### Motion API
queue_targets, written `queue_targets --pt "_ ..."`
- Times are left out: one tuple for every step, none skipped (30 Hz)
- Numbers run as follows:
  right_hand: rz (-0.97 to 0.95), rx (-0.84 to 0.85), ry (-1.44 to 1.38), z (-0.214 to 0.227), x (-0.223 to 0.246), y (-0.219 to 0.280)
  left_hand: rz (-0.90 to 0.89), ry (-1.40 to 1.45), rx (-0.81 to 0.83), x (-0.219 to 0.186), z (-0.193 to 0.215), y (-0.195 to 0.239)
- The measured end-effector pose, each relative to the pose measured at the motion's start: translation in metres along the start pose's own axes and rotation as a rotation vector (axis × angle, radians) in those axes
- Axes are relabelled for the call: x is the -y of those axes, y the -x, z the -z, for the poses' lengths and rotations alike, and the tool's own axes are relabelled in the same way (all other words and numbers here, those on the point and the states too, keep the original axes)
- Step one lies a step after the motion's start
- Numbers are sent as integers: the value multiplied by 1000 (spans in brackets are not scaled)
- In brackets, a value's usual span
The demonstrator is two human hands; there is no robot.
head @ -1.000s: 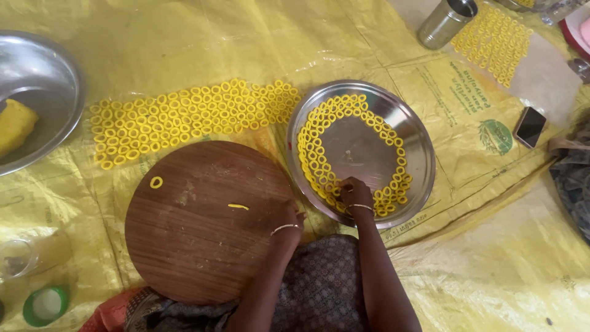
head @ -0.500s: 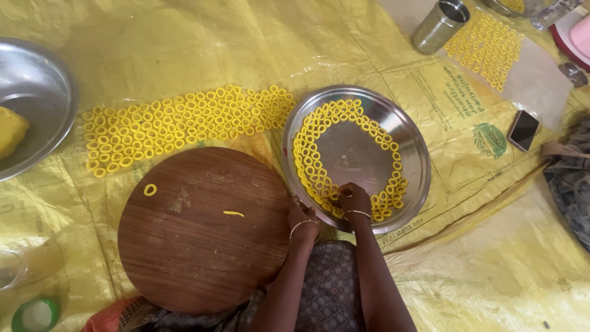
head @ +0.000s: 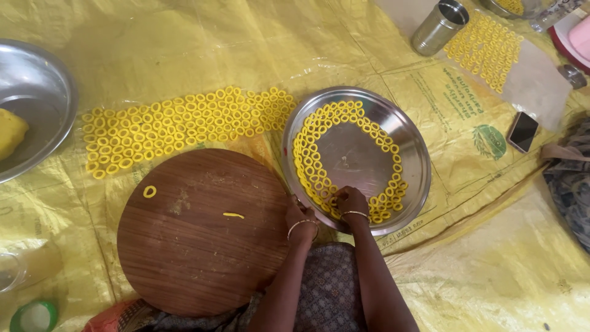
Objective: The person rolls small pieces of yellow dough into rings on a wooden board and places them onto a metal tray, arranging them in a circular pattern. The person continues to form and place rings until the tray is filled.
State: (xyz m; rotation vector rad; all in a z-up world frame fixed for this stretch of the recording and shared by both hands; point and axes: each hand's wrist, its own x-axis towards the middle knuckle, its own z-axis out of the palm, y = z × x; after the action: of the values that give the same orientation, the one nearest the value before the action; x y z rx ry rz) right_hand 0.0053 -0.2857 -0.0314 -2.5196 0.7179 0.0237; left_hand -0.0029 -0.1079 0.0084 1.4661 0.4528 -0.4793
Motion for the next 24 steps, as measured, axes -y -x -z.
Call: queue_targets --pt "8 -6 -5 -1 -1 0 -1 -3 4 -3 1 -1" --pt "4 -1 -4 -2 -1 -1 -2 -5 8 -5 2 -1" --pt "-1 5 -4 -3 -1 -2 -3 -8 12 -6 3 -2" --pt "-4 10 -4 -5 0 -3 -14 -37 9 -8 5 -3" --pt "-2 8 -10 -6 0 -4 -25 -66 7 -8 6 -4" --pt "0 6 -15 -7 1 -5 -36 -95 4 -9 6 -5" --pt "2 4 -21 -8 2 -7 -52 -117 -7 -9 7 -6" --pt "18 -13 -13 -9 2 -8 -67 -140 -17 -9 7 -8" --pt "34 -29 -5 -10 3 -9 -83 -163 -28 -9 8 -10" --pt "49 -45 4 -11 2 -9 -87 -160 -26 -8 8 -11" --pt "41 -48 -9 -12 2 -10 -91 -157 -24 -8 8 -12" --pt "33 -50 -22 -13 2 -11 -95 -153 -23 -8 8 -13" --pt "25 -53 -35 -14 2 -12 -113 -157 -32 -8 9 -15" --pt "29 -55 -34 -15 2 -13 -130 -161 -42 -9 10 -16" --pt "33 -58 -34 -15 2 -14 -148 -165 -52 -10 10 -17" --pt "36 -61 -34 -16 1 -15 -124 -169 -41 -10 11 -18" --pt "42 -65 -29 -16 1 -15 -101 -174 -30 -11 11 -18" --pt "49 -69 -25 -17 2 -15 -78 -178 -20 -12 11 -19" --pt "55 -72 -20 -18 2 -16 -88 -193 -27 -13 12 -20" --pt "48 -66 -24 -19 3 -16 -99 -210 -35 -14 12 -20" --pt "40 -60 -27 -20 4 -15 -109 -226 -42 -14 12 -20" --pt "34 -55 -32 -20 5 -16 -121 -239 -56 -15 12 -21" --pt "63 -70 -37 -20 6 -15 -133 -252 -71 -16 13 -22" --pt "92 -84 -42 -20 6 -14 -145 -266 -85 -17 14 -22"
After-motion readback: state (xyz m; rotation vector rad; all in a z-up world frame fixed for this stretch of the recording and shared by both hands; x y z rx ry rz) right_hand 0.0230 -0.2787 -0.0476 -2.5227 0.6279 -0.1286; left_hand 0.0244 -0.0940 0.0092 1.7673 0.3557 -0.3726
